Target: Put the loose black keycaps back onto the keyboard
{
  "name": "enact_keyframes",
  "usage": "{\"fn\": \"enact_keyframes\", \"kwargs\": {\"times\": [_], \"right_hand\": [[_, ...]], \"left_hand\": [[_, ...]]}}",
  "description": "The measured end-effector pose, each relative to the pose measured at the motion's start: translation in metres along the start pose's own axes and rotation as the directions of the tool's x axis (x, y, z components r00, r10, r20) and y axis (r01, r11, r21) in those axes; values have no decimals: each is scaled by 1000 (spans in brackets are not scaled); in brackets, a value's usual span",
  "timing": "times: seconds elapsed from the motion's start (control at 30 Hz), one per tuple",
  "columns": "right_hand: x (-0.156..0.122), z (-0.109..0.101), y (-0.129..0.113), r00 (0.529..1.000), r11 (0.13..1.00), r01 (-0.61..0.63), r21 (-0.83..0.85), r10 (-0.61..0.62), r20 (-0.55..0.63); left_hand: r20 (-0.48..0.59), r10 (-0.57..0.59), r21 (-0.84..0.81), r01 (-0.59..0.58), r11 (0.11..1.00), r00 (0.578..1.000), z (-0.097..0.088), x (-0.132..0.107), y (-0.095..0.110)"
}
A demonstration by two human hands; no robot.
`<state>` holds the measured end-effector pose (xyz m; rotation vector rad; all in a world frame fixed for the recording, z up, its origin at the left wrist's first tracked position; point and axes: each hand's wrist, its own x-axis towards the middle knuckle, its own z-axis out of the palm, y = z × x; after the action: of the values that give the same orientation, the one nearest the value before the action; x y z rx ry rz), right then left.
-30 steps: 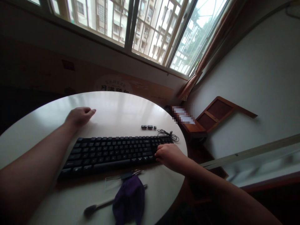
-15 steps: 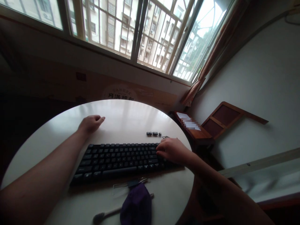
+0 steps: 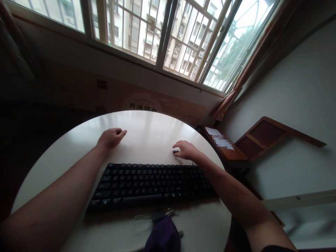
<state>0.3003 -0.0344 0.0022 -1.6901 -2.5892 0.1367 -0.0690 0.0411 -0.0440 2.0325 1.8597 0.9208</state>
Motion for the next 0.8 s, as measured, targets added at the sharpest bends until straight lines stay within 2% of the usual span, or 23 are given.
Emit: {"fn": "enact_keyframes", "kwargs": {"times": [0.2,0.33,0.5,0.6,0.7,0.8], "right_hand": [[0,-1,-4,998,1000,-7,17,8,-57],[-16,-18,-17,989,999,21,39,-15,-146],[-73,-54,-35,980,992,95,79,-80,-182],[-115,-65,-41,989,980,145,136,-138,-54],[-152,-61,-40,991,977,119,174,-128,39],[-177,-45,-38,997,983,52,177,-62,47]], "left_hand": [[-2,-11,-9,11,1000,1000,0,0,0],[-7,-6,-11,6,1000,1000,0,-1,1],[-2,-12,-4,12,1000,1000,-1,-1,3],[-2,-21,17,21,1000,1000,-2,0,4],[0,-30,28,30,999,1000,-3,1,5],[0,-14,34,14,999,1000,-2,2,4]]}}
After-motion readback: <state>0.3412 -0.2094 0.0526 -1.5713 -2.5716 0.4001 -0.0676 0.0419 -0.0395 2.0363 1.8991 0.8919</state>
